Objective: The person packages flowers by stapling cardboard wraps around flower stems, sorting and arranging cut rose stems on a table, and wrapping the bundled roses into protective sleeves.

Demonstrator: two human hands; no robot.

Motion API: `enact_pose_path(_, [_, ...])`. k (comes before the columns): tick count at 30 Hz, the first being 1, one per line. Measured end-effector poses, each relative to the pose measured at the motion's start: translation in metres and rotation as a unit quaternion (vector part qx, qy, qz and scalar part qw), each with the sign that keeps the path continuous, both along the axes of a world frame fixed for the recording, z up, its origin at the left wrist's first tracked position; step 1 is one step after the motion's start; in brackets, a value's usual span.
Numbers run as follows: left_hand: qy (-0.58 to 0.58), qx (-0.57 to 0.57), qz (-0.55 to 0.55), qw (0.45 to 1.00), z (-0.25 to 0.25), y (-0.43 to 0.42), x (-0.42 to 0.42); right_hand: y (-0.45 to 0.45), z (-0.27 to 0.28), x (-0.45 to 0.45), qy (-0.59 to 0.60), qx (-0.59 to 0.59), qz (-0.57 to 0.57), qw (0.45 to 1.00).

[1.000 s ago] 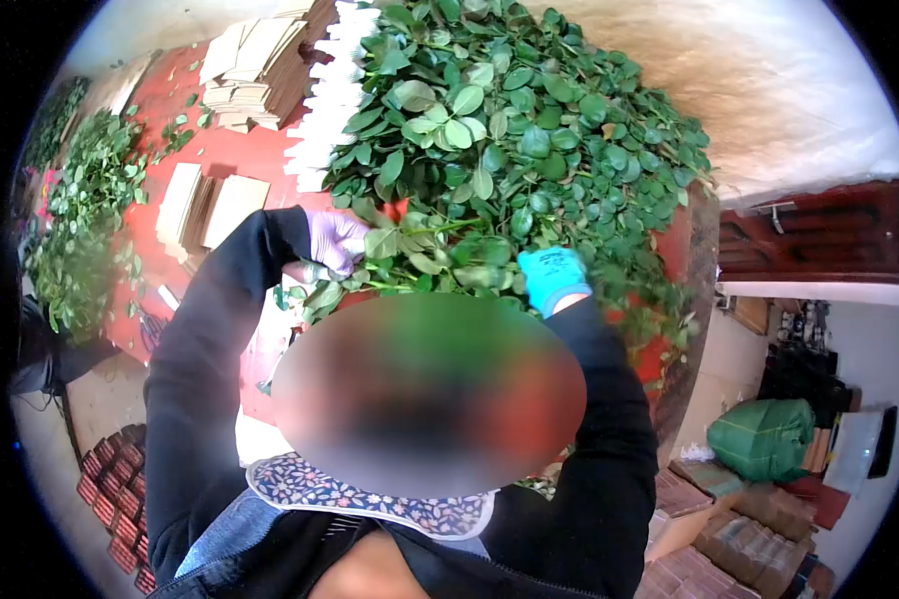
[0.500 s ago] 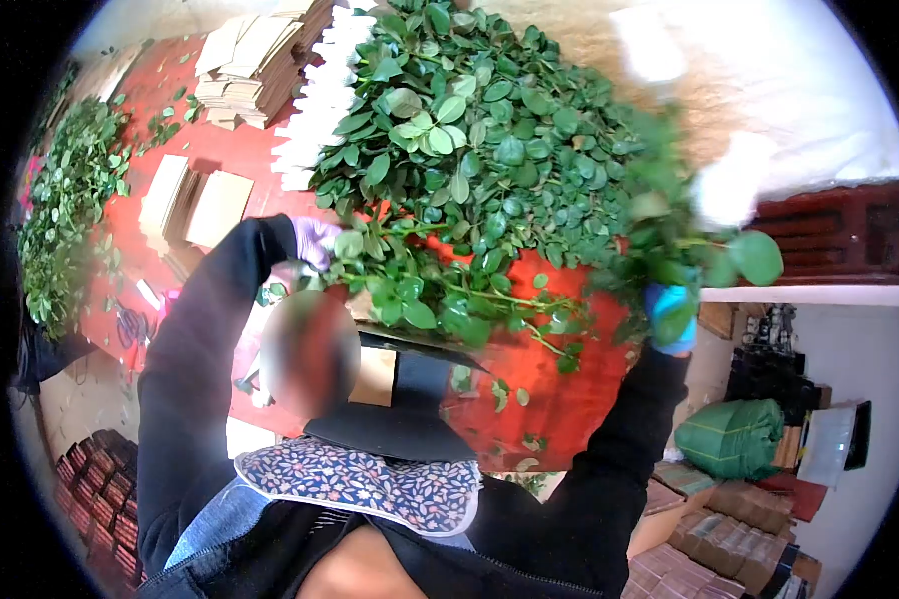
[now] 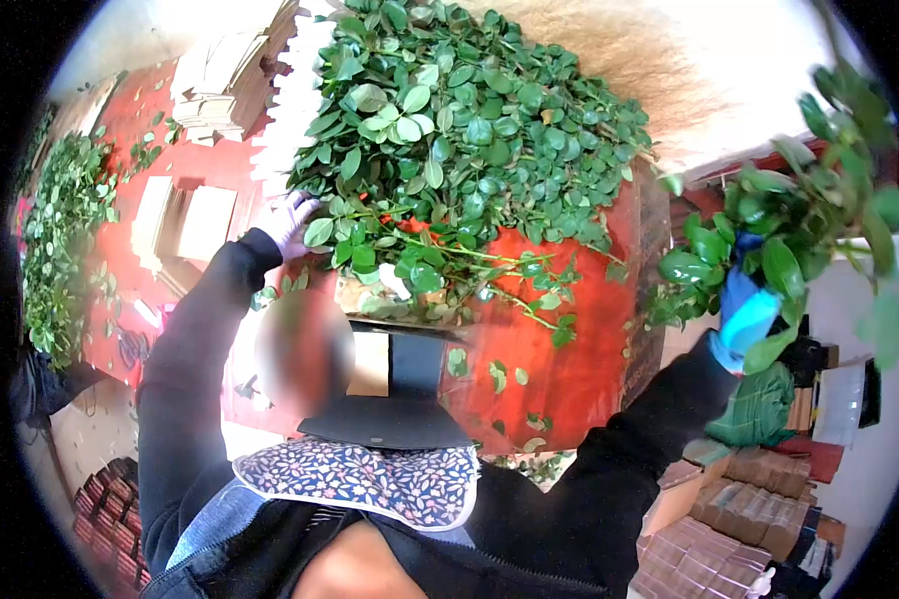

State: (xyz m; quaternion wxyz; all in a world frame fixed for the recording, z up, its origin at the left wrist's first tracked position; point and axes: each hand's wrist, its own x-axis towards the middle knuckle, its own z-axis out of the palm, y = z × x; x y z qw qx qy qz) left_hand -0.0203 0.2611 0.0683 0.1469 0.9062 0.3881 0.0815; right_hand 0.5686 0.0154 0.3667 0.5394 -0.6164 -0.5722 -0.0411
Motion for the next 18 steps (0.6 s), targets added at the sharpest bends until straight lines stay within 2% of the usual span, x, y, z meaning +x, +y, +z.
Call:
enact_pose_path(2, [0.069,0.035,-0.032,0.996,0.021,-0.022,-0.001,-0.008,0.011,-0.008,-0.174,-0.140,-0.074,0.972])
enact_pose_path(4, [0.121,0.079,-0.085,0.986,0.019,-0.031,0.001,-0.005,0.000,-0.045,-0.125,-0.184,-0.044,0.974])
enact_pose_path(8, [0.058,0.278,-0.106,0.953,-0.038,-0.024,0.016,-0.001,-0.087,-0.091,-0.141,-0.268,0.068,0.951])
enact_pose_path(9, [0.057,0.279,-0.104,0.953,-0.044,-0.018,0.023,0.005,-0.109,-0.097,-0.038,-0.306,0.117,0.944])
enact_pose_path(10, [0.064,0.225,-0.095,0.968,-0.047,-0.011,0.032,0.010,-0.131,-0.102,0.067,-0.340,0.150,0.926])
enact_pose_path(11, [0.071,0.170,-0.086,0.979,-0.044,-0.007,0.038,0.020,-0.131,-0.113,0.023,-0.369,0.182,0.911])
enact_pose_path(12, [0.087,0.202,-0.066,0.973,-0.040,-0.005,0.042,0.029,-0.131,-0.124,-0.021,-0.393,0.216,0.894])
enact_pose_path(13, [0.096,0.170,-0.034,0.980,-0.023,-0.006,0.048,0.035,-0.111,-0.140,-0.316,-0.373,0.215,0.845])
enact_pose_path(14, [0.119,0.127,-0.009,0.985,-0.016,-0.003,0.056,0.037,-0.101,-0.150,-0.318,-0.370,0.219,0.845])
enact_pose_path(15, [0.141,0.084,0.014,0.986,-0.013,0.001,0.060,0.033,-0.095,-0.158,-0.281,-0.420,0.222,0.834])
enact_pose_path(16, [0.151,0.095,0.020,0.984,-0.025,-0.001,0.061,0.026,-0.089,-0.167,-0.239,-0.475,0.224,0.817])
enact_pose_path(17, [0.100,0.100,0.034,0.989,-0.073,0.008,0.062,0.022,-0.077,-0.181,-0.236,-0.477,0.227,0.816])
enact_pose_path(18, [0.099,0.100,0.015,0.990,-0.057,0.006,0.060,0.019,-0.063,-0.197,-0.240,-0.413,0.267,0.837])
